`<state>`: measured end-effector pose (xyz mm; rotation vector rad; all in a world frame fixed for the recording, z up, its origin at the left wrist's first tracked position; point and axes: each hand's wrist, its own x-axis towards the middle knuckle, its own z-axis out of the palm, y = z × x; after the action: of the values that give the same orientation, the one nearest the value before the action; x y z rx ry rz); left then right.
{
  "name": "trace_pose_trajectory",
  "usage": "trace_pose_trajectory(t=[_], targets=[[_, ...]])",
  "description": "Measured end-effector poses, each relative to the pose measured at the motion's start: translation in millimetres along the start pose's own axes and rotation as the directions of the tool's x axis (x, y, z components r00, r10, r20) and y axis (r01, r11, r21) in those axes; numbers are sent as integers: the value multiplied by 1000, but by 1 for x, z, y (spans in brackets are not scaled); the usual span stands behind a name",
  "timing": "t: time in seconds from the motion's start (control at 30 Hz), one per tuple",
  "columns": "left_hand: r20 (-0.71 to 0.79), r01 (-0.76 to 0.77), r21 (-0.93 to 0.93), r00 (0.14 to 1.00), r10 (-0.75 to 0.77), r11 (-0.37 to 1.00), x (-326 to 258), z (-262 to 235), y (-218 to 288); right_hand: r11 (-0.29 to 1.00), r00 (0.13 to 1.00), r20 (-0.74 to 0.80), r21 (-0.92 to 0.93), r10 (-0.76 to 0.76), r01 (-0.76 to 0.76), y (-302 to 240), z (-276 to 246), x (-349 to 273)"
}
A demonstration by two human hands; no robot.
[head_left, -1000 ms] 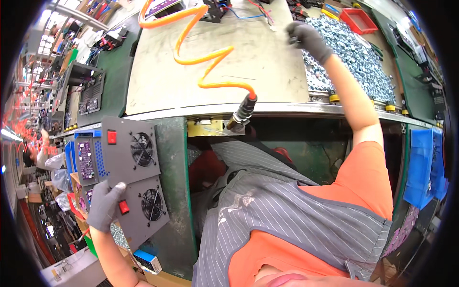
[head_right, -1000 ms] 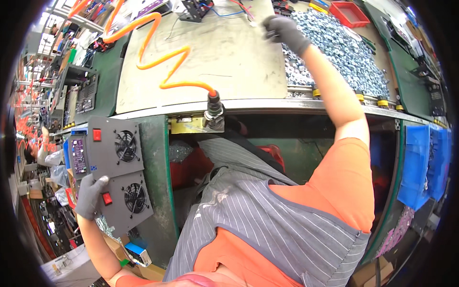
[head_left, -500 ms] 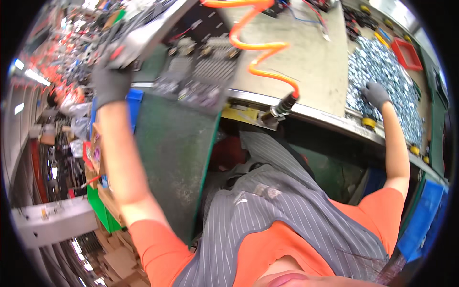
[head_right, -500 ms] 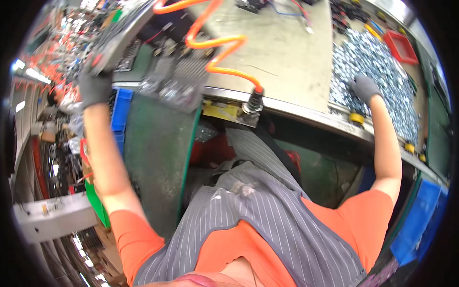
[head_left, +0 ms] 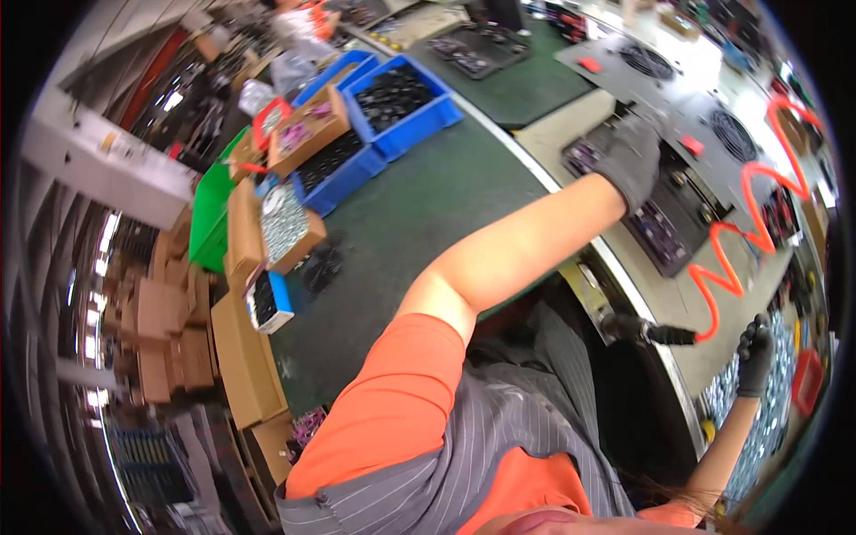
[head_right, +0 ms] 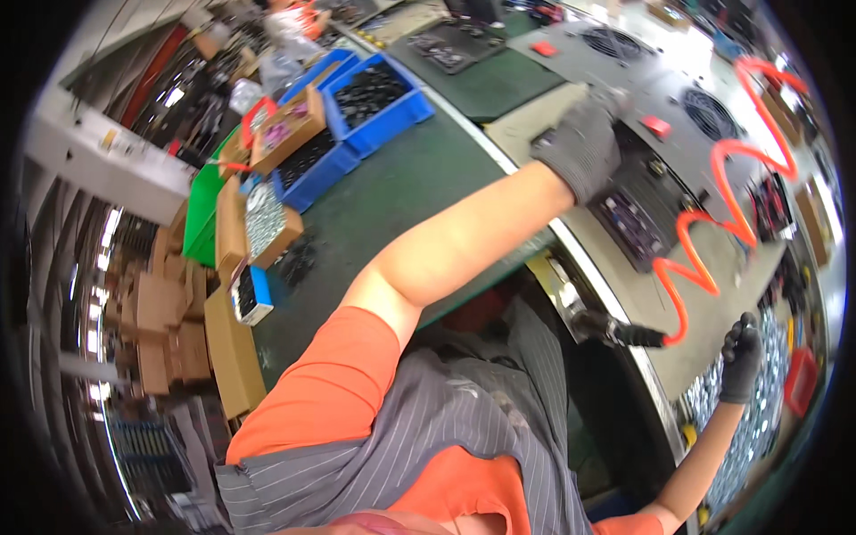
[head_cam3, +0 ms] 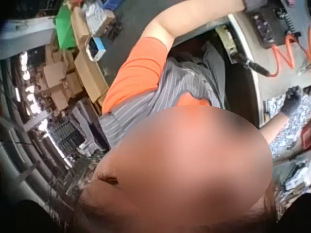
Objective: The person assembles an electronic device on a workbench. They place a metal chassis on the table, install a cooling fan, and secure it with screws using a pneumatic screwdriver. They then attach a metal cover plate, fastening it with multiple screws. Finally, they install a second fan and secure it with screws.
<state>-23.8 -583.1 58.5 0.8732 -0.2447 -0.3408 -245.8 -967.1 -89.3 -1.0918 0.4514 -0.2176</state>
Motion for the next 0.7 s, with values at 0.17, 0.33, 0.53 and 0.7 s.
trace_pose_trajectory(t=[0.17, 0.33, 0.53, 0.7], targets=[[220, -260, 822, 966, 138, 506, -44, -79, 70, -34, 782, 398, -899, -479, 437, 62, 25, 62], [42, 38, 979, 922, 385, -198, -95, -221, 200, 82, 906, 213, -962, -366, 260, 62, 60, 43], [-135, 589, 680, 686, 715, -437, -169, -374, 339, 206, 932, 200, -941, -302, 269, 77, 1, 56], [-462, 859, 342, 506, 729, -380, -193, -427, 392, -175, 885, 279, -958, -374, 228, 82, -9, 56]])
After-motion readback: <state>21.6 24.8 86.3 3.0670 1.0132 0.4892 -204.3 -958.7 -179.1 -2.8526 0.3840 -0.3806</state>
